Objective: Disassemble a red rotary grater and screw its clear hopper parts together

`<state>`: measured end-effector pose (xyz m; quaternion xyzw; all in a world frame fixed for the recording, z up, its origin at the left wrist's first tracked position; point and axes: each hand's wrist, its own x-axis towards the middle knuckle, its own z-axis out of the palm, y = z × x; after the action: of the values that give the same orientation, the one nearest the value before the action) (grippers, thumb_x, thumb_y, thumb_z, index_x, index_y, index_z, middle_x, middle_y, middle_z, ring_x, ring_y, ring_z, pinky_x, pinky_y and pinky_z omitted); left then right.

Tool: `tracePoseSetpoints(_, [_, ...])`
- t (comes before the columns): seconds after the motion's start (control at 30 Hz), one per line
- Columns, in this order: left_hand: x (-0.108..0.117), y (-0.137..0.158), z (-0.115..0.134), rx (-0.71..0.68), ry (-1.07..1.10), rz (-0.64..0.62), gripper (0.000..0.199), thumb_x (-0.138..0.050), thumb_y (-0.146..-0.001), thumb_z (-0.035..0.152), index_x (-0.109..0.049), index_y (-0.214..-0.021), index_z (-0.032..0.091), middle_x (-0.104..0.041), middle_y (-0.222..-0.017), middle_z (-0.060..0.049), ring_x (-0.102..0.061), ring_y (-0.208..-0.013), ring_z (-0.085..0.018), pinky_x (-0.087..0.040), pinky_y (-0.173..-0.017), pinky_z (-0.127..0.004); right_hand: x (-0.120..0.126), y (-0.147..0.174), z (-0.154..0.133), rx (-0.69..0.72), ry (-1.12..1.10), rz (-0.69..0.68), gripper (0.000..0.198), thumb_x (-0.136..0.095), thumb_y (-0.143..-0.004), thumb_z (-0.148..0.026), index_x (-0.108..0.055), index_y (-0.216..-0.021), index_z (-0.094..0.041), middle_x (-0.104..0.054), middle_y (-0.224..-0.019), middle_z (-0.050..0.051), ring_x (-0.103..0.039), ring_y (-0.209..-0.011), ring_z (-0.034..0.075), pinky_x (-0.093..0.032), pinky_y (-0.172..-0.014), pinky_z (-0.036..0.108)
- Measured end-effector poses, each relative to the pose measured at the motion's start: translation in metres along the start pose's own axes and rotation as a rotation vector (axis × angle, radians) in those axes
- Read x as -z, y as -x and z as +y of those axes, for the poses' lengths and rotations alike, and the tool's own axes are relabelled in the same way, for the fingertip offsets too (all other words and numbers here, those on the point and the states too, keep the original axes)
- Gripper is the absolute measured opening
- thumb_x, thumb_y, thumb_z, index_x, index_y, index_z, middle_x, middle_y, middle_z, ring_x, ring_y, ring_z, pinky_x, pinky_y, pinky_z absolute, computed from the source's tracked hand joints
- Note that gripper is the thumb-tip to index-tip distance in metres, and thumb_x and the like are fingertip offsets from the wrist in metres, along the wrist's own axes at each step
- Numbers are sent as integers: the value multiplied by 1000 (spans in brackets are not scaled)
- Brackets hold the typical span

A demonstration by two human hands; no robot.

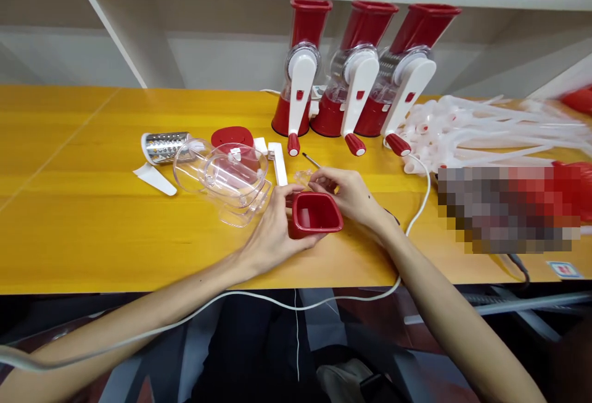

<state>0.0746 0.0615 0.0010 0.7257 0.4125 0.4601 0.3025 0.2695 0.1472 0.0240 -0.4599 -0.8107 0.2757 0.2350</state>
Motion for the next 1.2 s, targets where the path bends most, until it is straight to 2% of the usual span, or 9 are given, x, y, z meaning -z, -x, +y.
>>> tracePoseSetpoints(0.23, [3,2,-1,45,-18,-40,74,-83,-76,38,-36,-131,22,-54,-133,-14,-59,-125,-31,-52,-107,-56,-3,-2,15,57,85,21,58,-45,-92,-59,-58,-100,-3,-55,-81,1,-44,-75,-7,-46,-76,7])
tracePoseSetpoints(0.47, [6,12,-2,-20,-51,-18,73,-81,-80,38,-34,-135,24,-52,-135,-14,-58,-127,-31,-53,-106,-57,9,13,-12,102,4,212,63,-34,-94,-61,-59,-106,-4,-60,-92,5,-51,-85,-5,-51,-86,12])
tracePoseSetpoints(0.63, [4,12,-4,-13,-25,-24,70,-77,-84,42,-33,-136,25,-51,-136,-14,-58,-128,-32,-53,-106,-60,12,46,-34,172,8,75,64,-55,-83,-65,-59,-121,-14,-63,-118,7,-62,-108,2,-55,-103,21])
tracePoseSetpoints(0.8, [4,10,-7,0,-25,-41,72,-75,-85,39,-29,-139,24,-49,-143,-17,-56,-134,-32,-48,-113,-61,-6,65,-33,135,41,86,67,-63,-81,-57,-50,-136,-21,-51,-141,8,-56,-132,8,-56,-112,26])
tracePoseSetpoints(0.93, [16,36,0,-23,-66,-95,75,-69,-90,33,-22,-148,24,-42,-154,-20,-48,-145,-33,-43,-120,-60,-19,68,-25,134,19,105,72,-57,-86,-57,-45,-141,-13,-52,-139,11,-58,-124,6,-56,-114,29])
tracePoseSetpoints(1.0, [31,60,6,8,-104,-121,69,-63,-94,34,-22,-149,26,-42,-155,-19,-52,-142,-30,-48,-117,-56,-23,70,-23,135,12,124,71,-55,-86,-57,-46,-139,-11,-52,-138,12,-57,-125,7,-55,-114,30])
tracePoseSetpoints(1.07, [51,83,8,52,-205,-13,59,-62,-95,37,-31,-143,26,-53,-142,-15,-62,-130,-27,-57,-107,-50,-27,70,-23,135,4,142,69,-55,-87,-57,-48,-137,-11,-53,-136,12,-56,-125,7,-55,-114,30])
tracePoseSetpoints(1.13, [71,96,4,150,-368,192,48,-65,-92,41,-41,-131,25,-59,-126,-11,-66,-118,-27,-57,-103,-53,-30,70,-25,137,-5,154,68,-54,-86,-58,-50,-135,-11,-53,-134,11,-55,-125,7,-55,-114,30])
tracePoseSetpoints(1.2, [87,95,-4,293,-448,334,63,-73,-83,54,-41,-128,23,-57,-126,-13,-63,-120,-32,-53,-105,-59,-34,67,-28,144,-13,160,67,-54,-87,-58,-50,-134,-10,-54,-133,11,-55,-125,6,-55,-114,30])
